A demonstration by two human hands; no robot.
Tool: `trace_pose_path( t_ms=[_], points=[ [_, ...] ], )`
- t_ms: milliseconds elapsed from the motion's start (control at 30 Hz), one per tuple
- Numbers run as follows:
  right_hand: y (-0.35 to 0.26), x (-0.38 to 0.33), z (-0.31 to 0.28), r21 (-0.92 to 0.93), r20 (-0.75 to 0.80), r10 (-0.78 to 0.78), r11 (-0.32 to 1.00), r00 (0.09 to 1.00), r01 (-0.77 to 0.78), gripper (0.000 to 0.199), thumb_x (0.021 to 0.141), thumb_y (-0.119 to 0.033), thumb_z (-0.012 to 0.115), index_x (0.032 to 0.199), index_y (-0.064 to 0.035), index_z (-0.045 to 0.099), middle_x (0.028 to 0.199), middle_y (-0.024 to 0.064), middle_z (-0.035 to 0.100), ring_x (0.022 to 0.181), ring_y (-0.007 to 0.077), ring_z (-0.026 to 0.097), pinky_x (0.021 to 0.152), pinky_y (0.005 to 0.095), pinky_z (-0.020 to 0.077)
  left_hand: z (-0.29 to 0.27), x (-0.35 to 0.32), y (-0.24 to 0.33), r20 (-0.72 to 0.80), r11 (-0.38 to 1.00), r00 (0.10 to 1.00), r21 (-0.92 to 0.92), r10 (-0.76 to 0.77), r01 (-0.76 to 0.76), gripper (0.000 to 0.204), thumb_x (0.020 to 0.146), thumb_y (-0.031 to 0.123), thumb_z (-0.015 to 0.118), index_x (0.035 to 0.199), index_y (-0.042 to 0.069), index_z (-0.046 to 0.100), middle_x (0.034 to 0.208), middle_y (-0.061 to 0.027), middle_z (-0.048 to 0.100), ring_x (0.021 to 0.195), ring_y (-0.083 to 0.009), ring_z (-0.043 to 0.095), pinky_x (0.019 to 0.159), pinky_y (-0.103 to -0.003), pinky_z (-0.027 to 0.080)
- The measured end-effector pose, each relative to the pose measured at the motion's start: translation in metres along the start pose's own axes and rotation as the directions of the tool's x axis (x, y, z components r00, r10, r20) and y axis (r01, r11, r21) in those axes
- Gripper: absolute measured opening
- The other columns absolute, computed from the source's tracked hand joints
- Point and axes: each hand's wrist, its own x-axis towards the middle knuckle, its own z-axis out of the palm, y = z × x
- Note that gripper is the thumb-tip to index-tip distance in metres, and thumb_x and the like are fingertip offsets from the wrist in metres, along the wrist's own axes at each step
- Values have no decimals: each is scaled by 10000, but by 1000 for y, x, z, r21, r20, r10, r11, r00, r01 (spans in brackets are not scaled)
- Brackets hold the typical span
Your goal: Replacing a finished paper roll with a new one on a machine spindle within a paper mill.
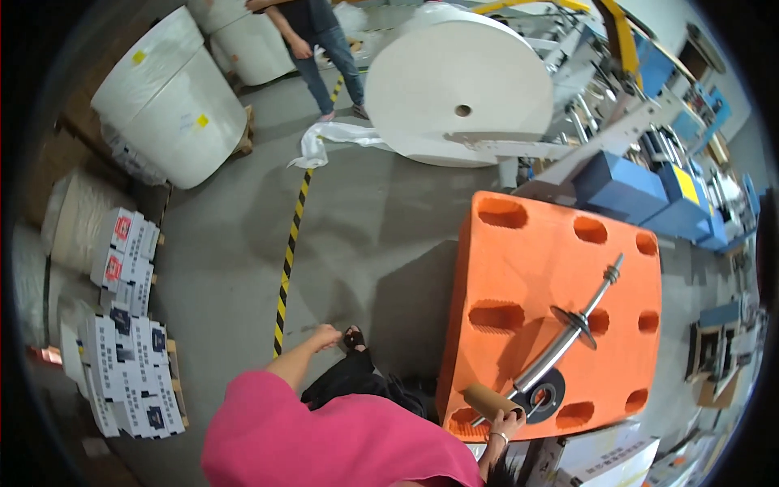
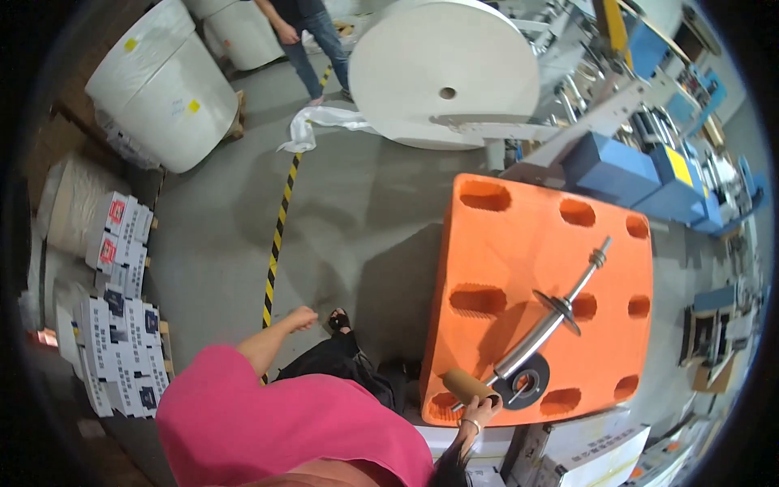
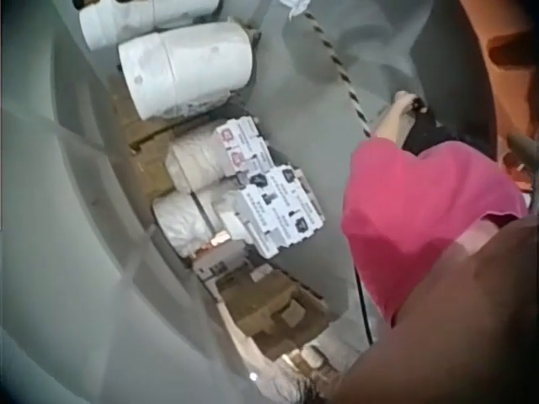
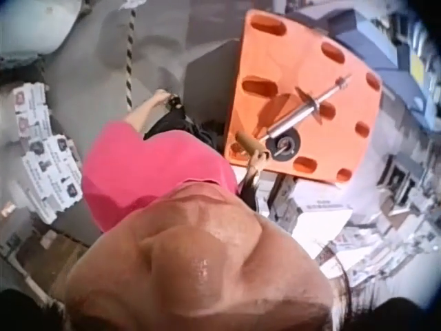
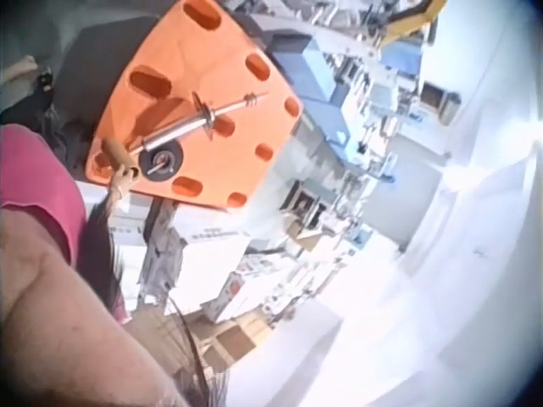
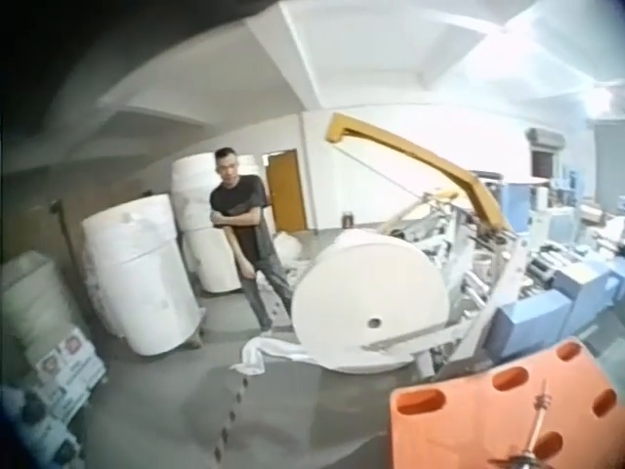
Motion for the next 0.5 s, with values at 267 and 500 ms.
trace_pose_path(
  t_ms=[267, 500],
  points=[
    [-139, 11, 64, -171, 27, -269, 948, 963, 269, 172, 644, -61, 569, 719, 80, 504, 1069, 216, 383, 977, 336, 402, 847, 330, 336, -117, 22, -139, -136, 946, 966, -269, -222, 180, 197, 715, 247, 528, 670, 56, 524, 543, -52, 490, 451, -154, 487, 415, -273, 417],
    [-274, 36, 153, 35, 191, -515, 854, 836, 519, 225, 614, -146, 590, 679, 63, 537, 917, 248, 453, 836, 331, 456, 720, 361, 386, -168, 49, -108, -186, 911, 970, -405, -157, 70, 273, 675, 262, 535, 790, 15, 561, 613, -77, 547, 521, -198, 533, 475, -292, 443]
  ],
)
